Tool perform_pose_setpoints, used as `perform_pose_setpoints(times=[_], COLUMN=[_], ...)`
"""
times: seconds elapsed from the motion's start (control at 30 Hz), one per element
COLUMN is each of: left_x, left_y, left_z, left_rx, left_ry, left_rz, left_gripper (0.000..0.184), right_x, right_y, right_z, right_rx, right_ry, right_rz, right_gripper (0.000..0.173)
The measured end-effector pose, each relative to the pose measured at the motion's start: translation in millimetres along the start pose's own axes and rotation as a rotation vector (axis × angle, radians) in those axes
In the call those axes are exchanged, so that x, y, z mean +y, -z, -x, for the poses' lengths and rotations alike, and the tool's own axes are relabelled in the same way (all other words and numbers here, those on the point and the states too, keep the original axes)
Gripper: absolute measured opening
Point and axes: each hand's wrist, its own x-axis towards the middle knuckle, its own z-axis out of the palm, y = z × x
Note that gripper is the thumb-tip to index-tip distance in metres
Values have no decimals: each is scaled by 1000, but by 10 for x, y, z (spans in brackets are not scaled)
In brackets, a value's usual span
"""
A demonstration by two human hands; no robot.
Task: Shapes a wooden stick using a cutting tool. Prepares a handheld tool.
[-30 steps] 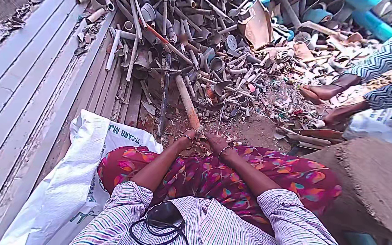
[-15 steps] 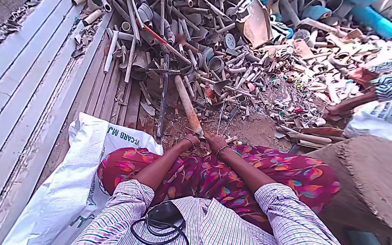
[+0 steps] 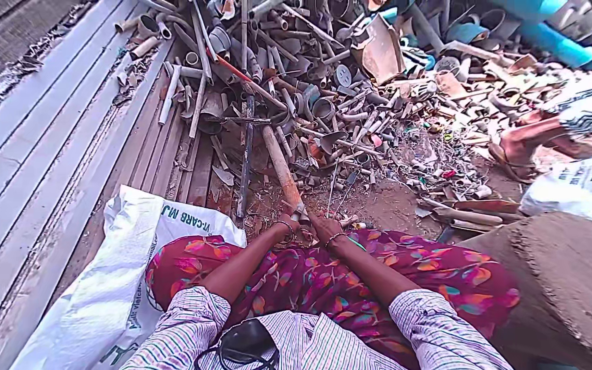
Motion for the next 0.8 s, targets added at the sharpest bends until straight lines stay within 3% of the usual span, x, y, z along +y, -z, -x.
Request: perform_pose_setpoints(times=[0.1, 0.23, 0.8], left_x=[18, 19, 47], left_y=[-14, -17, -8], left_z=[9, -17, 81], left_rx=[-21, 1, 9], left_ry=[-20, -15, -26], left_rz=[-11, -3, -224], left_gripper=[34, 27, 38], right_x=[112, -210, -156], right_y=[51, 68, 57], right_z=[-35, 162, 31], right_rx=[-28, -1, -42], right_ry=[-101, -19, -49], right_rz=[-24, -46, -21], right_gripper=[50, 54, 53])
